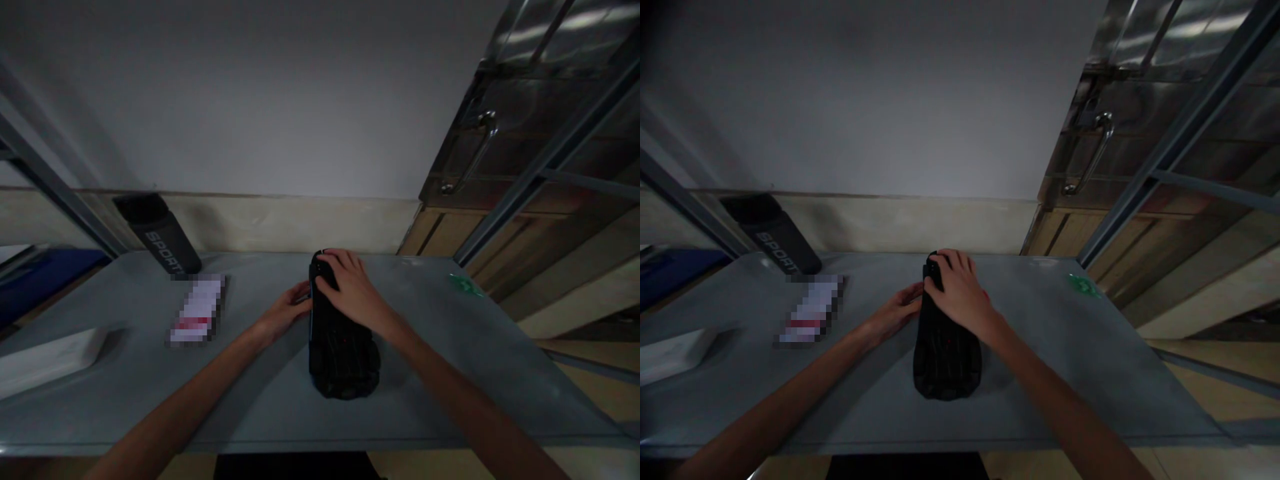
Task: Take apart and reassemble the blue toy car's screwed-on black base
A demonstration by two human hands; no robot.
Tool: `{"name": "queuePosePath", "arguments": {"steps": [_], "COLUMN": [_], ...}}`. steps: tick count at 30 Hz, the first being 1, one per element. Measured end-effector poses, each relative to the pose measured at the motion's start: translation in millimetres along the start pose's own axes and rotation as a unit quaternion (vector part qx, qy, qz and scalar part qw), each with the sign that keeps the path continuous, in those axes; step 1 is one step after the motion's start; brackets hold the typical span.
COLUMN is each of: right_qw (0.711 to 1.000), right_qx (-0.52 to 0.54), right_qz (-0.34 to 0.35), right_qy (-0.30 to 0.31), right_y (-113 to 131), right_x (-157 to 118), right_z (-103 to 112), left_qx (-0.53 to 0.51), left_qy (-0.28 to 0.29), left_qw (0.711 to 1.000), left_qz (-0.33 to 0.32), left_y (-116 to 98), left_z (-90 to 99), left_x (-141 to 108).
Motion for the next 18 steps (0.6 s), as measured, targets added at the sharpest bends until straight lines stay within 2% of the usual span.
{"name": "queuePosePath", "arguments": {"steps": [2,4,8,13,18], "right_qw": [0.998,0.995,0.994,0.996,0.999], "right_qx": [-0.009,0.007,0.024,0.018,-0.002], "right_qz": [0.048,0.07,0.06,0.032,-0.005], "right_qy": [0.04,0.076,0.09,0.085,0.053], "right_y": [28.9,43.8,40.5,35.7,41.9], "right_x": [-15.1,-27.9,-37.5,-37.7,-37.5], "right_z": [-15.2,-28.5,-34.6,-24.6,6.5], "left_qx": [0.01,0.023,0.031,0.008,0.016], "left_qy": [-0.009,-0.019,-0.013,-0.008,0.0], "left_qw": [1.0,0.999,0.999,1.0,1.0], "left_qz": [-0.014,-0.026,-0.026,-0.027,-0.021], "left_y": [-1.7,-4.5,-7.2,-5.5,-3.7], "left_z": [0.6,0.7,-2.9,-2.8,-3.2], "left_x": [-0.1,-1.9,-7.4,-7.7,-5.0]}}
Point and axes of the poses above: each hand's wrist, its own x-axis towards the middle knuckle, its own z-axis out of the back of the hand, y = z × x, the point moved 7 cm from there along x, towards the middle knuckle, and after that the axes turned 13 degrees about z, right-handed, at the moved point
